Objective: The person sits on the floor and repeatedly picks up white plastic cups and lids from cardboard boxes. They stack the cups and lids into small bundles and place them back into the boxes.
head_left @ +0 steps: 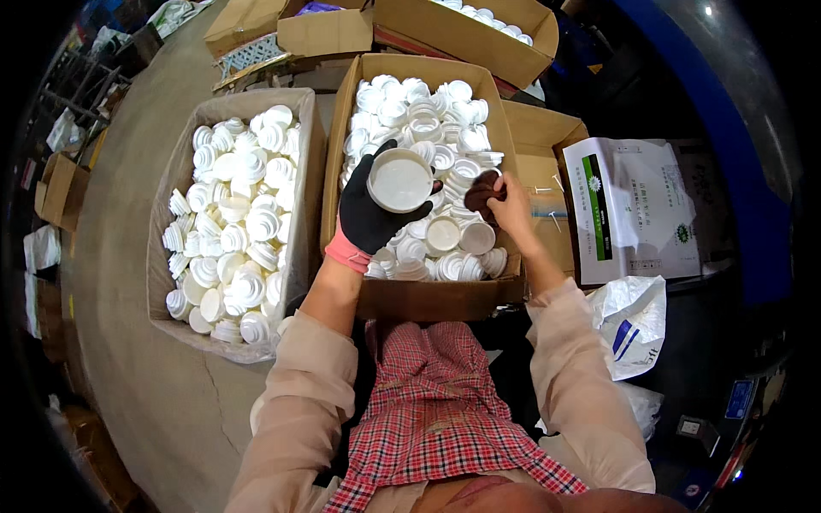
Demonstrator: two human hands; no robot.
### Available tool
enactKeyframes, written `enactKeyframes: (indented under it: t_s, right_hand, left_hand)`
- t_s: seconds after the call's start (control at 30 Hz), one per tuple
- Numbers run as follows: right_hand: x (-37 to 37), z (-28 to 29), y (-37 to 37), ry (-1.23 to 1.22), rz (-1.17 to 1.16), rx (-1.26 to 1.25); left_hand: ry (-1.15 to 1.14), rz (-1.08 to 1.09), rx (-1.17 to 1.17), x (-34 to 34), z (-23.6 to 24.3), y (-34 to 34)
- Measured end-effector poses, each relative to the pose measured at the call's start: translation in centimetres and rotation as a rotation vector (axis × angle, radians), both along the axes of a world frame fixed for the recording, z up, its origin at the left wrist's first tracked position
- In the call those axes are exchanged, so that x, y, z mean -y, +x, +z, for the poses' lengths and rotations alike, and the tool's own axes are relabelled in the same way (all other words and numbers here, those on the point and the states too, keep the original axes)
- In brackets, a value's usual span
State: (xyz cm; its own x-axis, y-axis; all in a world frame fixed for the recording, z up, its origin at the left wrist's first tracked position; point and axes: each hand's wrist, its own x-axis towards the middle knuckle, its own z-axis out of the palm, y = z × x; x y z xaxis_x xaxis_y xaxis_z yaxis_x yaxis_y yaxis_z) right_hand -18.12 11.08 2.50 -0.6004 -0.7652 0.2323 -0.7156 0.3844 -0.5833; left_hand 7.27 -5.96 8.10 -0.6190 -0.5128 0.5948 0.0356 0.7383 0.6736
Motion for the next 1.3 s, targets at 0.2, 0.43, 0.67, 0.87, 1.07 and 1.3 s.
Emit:
enactKeyframes:
  t_s: [0.2, 0.43, 0.67, 0.87, 1.07, 1.3]
  right_hand:
    - [0.4, 6.1, 8.0, -0.369, 0.441, 0.49]
    - [0.1, 7.8, 9.6, -0.383, 0.501, 0.102]
    - [0.0, 6.9, 12.4, -0.415, 0.595, -0.157]
    - [0.1, 7.8, 10.4, -0.399, 0.445, -0.214]
    - [1.0, 3.6, 4.8, -0.022, 0.293, 0.05]
    - [1.0, -7.4, 8.1, 0.825, 0.441, 0.007]
  left_hand:
    - [0.633, -0.268, -0.178, -2.3, -2.1, -2.9]
    - [0.583, -0.289, -0.285, -3.4, -1.2, -2.2]
    - [1.406, -0.483, -0.145, -5.1, -3.5, -2.7]
    - [1.146, -0.557, -0.081, -7.4, -5.2, -3.4]
    - [0.576, -0.228, 0.053, -4.1, -5.6, -3.3]
    - [0.794, -0.083, 0.144, -1.5, -7.7, -3.6]
